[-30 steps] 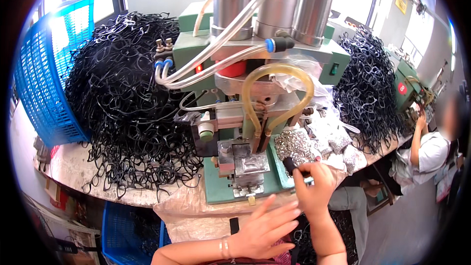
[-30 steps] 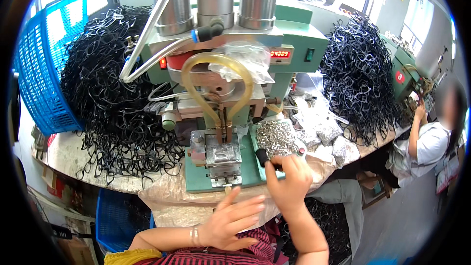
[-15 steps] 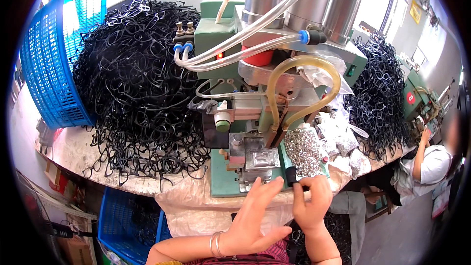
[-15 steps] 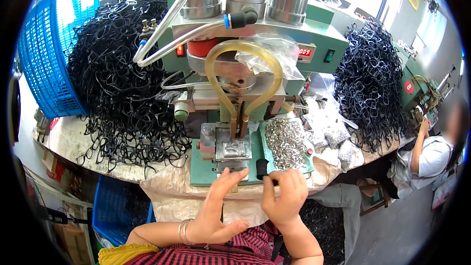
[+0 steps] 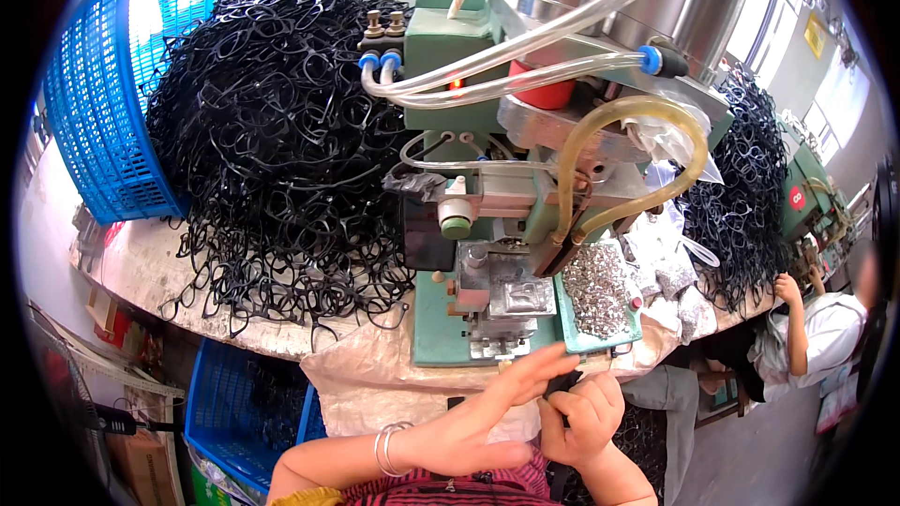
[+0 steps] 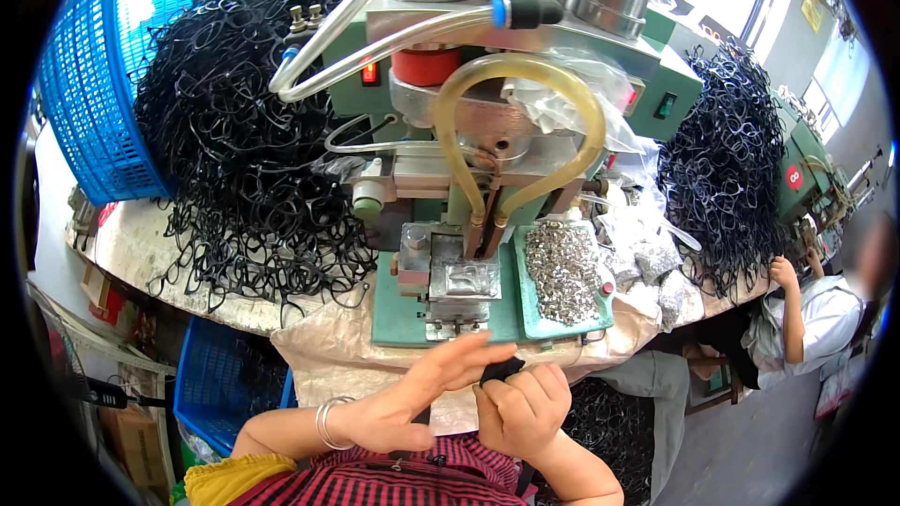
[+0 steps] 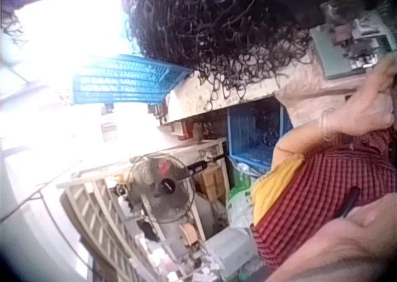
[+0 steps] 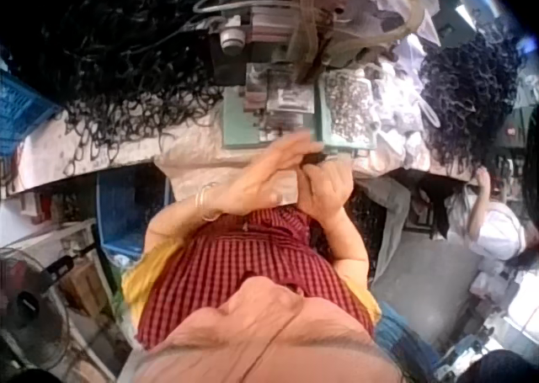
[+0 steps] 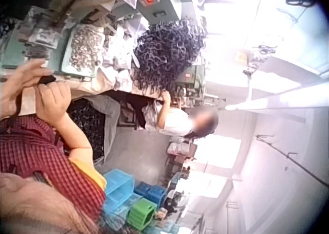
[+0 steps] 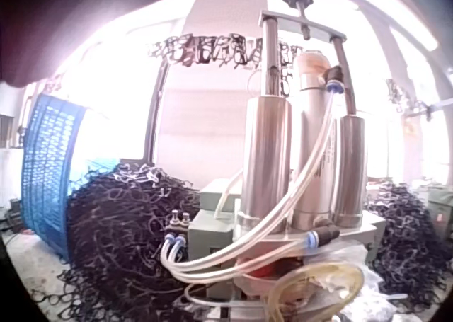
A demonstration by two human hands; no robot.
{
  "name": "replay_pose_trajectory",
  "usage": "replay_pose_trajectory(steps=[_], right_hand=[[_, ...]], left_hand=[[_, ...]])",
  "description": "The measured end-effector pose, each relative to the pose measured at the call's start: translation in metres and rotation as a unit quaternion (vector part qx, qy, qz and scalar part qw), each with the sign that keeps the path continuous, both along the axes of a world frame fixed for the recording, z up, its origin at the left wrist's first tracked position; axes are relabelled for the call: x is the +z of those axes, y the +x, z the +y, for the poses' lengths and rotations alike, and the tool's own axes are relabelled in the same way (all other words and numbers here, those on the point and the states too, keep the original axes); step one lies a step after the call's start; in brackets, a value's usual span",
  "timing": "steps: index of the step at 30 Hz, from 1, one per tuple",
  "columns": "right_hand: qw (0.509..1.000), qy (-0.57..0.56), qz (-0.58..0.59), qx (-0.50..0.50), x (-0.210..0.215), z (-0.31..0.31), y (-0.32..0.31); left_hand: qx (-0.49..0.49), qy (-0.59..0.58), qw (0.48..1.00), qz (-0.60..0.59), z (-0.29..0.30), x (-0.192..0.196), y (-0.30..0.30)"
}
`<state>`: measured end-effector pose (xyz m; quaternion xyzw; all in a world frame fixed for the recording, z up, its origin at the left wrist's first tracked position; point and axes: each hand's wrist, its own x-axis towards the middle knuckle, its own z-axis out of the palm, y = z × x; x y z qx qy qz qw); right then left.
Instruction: The person places eyeglass frames into a press machine and inserts small metal components into the frame arms. The person repeatedly picks frames from a pile, positions them in the machine, and adds components before moving the finished frames aside.
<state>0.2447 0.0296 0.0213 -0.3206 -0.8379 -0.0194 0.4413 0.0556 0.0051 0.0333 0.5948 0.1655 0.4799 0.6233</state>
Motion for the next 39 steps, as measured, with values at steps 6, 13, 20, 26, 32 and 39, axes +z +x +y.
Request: replay_pose_trajectory(steps=[6, 13, 20, 26, 32, 39], right_hand=[[1.000, 0.001, -0.009, -0.028, 0.018, 0.010, -0.009], [0.999, 0.006, -0.043, 0.032, 0.029, -0.001, -0.008], [0.988, 0.060, -0.130, 0.053, 0.022, -0.012, -0.025], [0.988, -0.115, -0.020, 0.096, -0.007, -0.012, -0.031], [0.984, -0.158, 0.048, -0.063, -0.044, -0.032, 0.000], [0.858, -0.426, 0.267, -0.105, -0.095, -0.022, 0.017]], left_hand=[[0.098, 0.193, 0.946, 0.240, -0.003, 0.011, -0.003], [0.003, 0.043, 0.999, -0.018, 0.002, -0.005, -0.006], [-0.026, -0.001, 0.999, 0.045, 0.004, 0.003, -0.021], [0.087, 0.067, 0.982, 0.153, -0.022, -0.019, -0.053], [0.776, -0.014, 0.579, 0.251, -0.132, -0.121, -0.200], [0.374, -0.475, 0.555, 0.571, -0.304, -0.492, -0.332]])
